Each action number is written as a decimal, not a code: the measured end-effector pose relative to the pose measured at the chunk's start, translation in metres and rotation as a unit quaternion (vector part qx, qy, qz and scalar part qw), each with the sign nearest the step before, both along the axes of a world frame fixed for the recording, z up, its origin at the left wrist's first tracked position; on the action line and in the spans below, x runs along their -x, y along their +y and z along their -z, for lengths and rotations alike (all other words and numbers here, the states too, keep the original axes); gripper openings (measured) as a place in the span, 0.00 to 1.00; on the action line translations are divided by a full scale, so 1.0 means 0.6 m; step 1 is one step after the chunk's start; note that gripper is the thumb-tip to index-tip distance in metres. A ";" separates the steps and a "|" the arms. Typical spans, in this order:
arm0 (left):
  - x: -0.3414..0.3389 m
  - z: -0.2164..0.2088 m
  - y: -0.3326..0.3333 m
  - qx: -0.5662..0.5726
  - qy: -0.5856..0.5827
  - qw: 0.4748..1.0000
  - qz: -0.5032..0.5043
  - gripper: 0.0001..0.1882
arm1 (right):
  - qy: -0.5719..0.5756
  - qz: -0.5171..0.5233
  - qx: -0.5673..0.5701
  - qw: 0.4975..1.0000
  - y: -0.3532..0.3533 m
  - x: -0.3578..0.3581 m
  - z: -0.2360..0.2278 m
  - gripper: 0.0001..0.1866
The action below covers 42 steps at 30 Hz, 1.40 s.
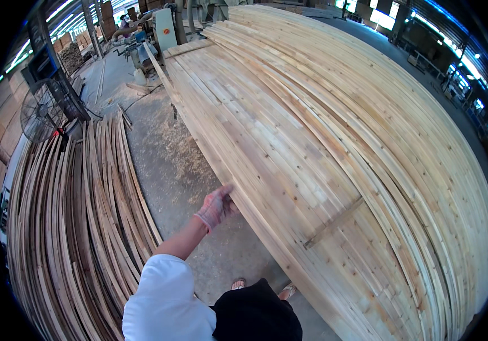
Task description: The person moves long wooden planks one at a time from a large stack and places them onto another pile with gloved hands.
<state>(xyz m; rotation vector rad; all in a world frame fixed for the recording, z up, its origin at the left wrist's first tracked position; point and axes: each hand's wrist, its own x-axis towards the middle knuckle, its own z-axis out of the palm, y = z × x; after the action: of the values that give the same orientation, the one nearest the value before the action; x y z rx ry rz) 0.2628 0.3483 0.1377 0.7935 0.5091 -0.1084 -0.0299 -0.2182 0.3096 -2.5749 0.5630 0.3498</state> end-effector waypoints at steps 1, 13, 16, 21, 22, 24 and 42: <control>-0.021 0.012 0.026 -0.034 0.006 0.999 -0.009 0.16 | 0.000 0.014 -0.034 0.999 0.007 -0.010 0.011 0.29; 0.066 0.153 -0.100 0.176 -0.117 0.941 0.263 0.15 | -0.013 -0.068 0.057 0.996 0.240 -0.213 0.210 0.27; 0.158 0.108 -0.250 0.109 -0.055 0.867 0.483 0.24 | -0.055 -0.144 -0.050 0.987 0.323 -0.270 0.177 0.27; 0.142 0.137 -0.266 -0.232 -0.173 0.674 0.680 0.23 | -0.228 -0.268 -0.068 0.934 0.386 -0.305 0.255 0.27; 0.136 0.132 -0.269 -0.159 -0.149 0.727 0.651 0.22 | -0.282 -0.303 -0.005 0.910 0.374 -0.304 0.263 0.26; 0.136 0.105 -0.251 0.135 0.011 0.862 0.488 0.21 | -0.114 -0.300 0.038 0.946 0.328 -0.282 0.236 0.24; 0.167 0.234 -0.197 0.045 0.108 0.948 0.296 0.20 | 0.000 -0.184 -0.103 0.977 0.203 -0.182 0.315 0.18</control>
<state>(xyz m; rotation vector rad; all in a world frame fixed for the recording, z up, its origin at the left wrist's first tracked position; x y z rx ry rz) 0.1627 0.2298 -0.0027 0.8294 0.4546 -0.7781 0.0790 -0.0966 0.1204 -2.4659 0.0381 0.5041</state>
